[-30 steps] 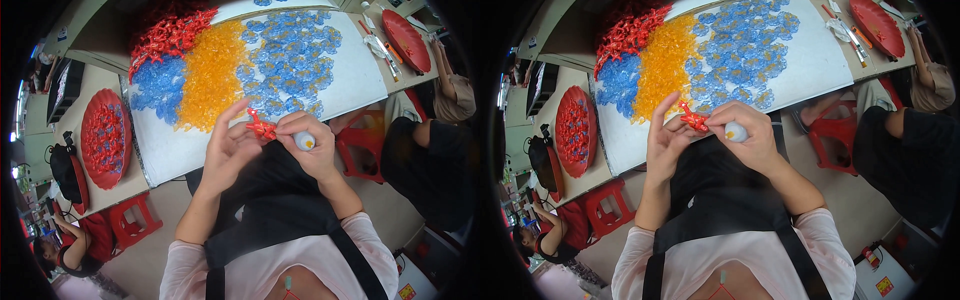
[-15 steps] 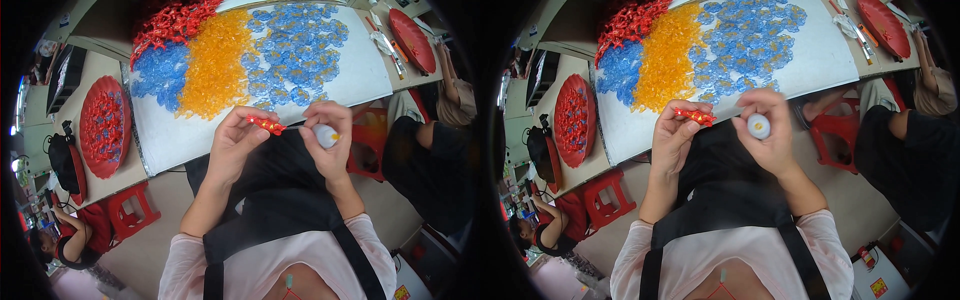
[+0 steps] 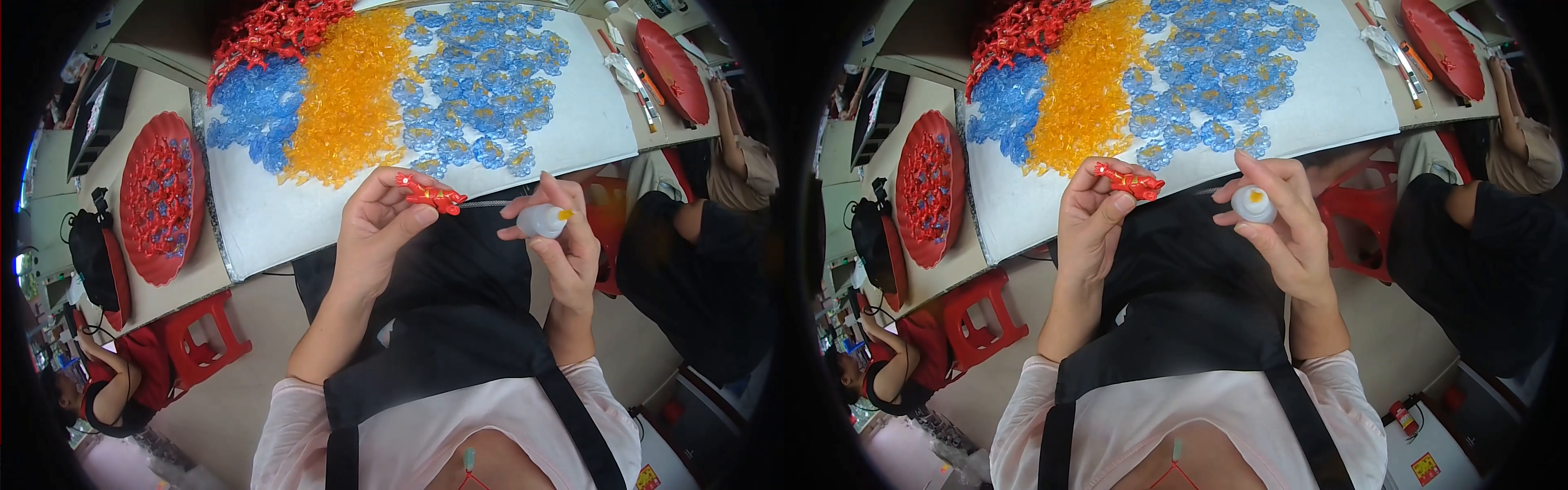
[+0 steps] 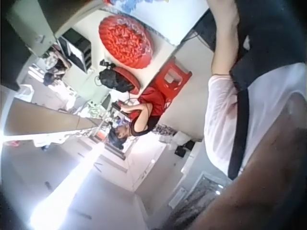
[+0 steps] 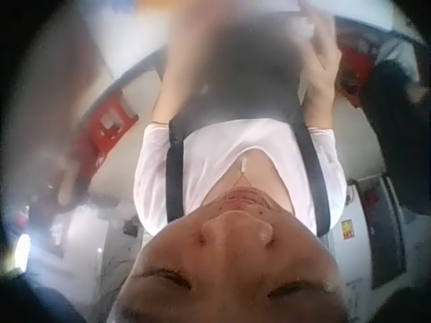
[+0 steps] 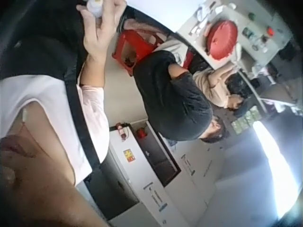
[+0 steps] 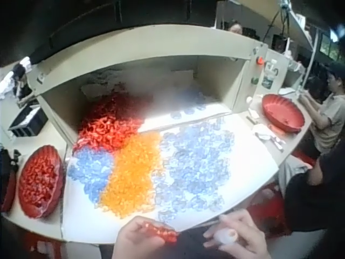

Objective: The person assembles toy figures by applying glue from a squeeze bottle onto each figurine, attaching it to a plastic base, and placing the assembled toys onto a tray.

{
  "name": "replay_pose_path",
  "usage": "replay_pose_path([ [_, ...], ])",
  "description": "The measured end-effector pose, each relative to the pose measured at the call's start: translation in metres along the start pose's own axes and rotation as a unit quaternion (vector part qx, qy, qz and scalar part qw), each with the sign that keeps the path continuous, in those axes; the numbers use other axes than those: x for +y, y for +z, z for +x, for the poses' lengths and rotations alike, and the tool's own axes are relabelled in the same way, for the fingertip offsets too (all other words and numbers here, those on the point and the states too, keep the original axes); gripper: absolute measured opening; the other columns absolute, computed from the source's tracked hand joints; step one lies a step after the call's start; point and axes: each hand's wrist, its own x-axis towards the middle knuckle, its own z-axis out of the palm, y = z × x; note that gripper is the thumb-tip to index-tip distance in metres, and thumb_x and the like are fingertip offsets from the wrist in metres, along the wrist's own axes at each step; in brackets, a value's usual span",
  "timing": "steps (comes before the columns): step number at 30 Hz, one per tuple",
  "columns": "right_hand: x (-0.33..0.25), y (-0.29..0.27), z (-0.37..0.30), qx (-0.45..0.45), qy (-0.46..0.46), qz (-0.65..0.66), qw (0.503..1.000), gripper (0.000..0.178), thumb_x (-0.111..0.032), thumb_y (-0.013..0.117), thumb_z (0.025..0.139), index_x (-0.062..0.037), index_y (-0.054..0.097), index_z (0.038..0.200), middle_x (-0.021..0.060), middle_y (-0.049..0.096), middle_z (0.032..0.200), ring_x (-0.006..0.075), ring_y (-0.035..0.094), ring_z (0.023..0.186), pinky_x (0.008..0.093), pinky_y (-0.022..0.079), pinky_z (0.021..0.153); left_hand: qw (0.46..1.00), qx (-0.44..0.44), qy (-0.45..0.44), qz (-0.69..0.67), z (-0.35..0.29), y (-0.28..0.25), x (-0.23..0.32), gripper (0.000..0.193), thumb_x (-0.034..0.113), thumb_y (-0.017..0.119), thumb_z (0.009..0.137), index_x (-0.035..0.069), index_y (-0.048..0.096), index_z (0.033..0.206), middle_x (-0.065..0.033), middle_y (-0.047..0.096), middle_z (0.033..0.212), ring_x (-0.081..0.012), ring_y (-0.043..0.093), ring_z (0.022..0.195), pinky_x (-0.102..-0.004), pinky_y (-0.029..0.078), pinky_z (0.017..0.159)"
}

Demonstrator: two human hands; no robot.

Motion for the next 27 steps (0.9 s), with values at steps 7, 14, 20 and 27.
replay_pose_path([
  [7,-0.007,0.001,-0.003,0.146,-0.006,0.096,0.985,0.038,-0.002,0.072,0.061,-0.0015,0.047,0.089,0.0123,0.052,0.09,0.0198,0.056,0.077,0.0248,0.049,0.062,0.999,0.023,-0.007,-0.023,-0.004,0.003,-0.002,0.027,0.002,0.059,0.076,0.0,0.047,0.101,-0.0126,0.055,0.097,-0.0208,0.054,0.093,-0.0309,0.041,0.085],
  [14,-0.003,0.006,-0.001,0.168,-0.152,-0.018,0.974,0.046,-0.025,0.079,0.056,-0.0064,0.048,0.085,0.0079,0.049,0.085,0.0138,0.05,0.074,0.0233,0.04,0.065,0.999,0.035,-0.007,-0.035,-0.006,0.005,-0.003,0.025,0.005,0.057,0.078,0.001,0.049,0.101,-0.0099,0.054,0.102,-0.02,0.054,0.093,-0.0289,0.041,0.081],
  [20,-0.009,0.009,-0.001,0.083,-0.237,-0.13,0.959,0.042,-0.019,0.08,0.055,-0.0064,0.053,0.085,0.0078,0.051,0.084,0.0138,0.052,0.065,0.0221,0.039,0.057,0.999,0.034,-0.008,-0.018,-0.005,0.005,-0.005,0.026,0.006,0.057,0.078,0.001,0.049,0.102,-0.0097,0.054,0.103,-0.0192,0.053,0.094,-0.027,0.041,0.078],
  [27,-0.01,0.014,0.001,0.056,-0.251,-0.169,0.952,0.044,-0.014,0.082,0.051,-0.0054,0.056,0.085,0.008,0.052,0.082,0.0145,0.053,0.065,0.0214,0.041,0.053,0.999,0.038,0.018,0.011,-0.006,0.007,-0.005,0.025,0.005,0.056,0.079,0.001,0.049,0.103,-0.01,0.054,0.102,-0.0194,0.054,0.093,-0.0274,0.041,0.079],
])
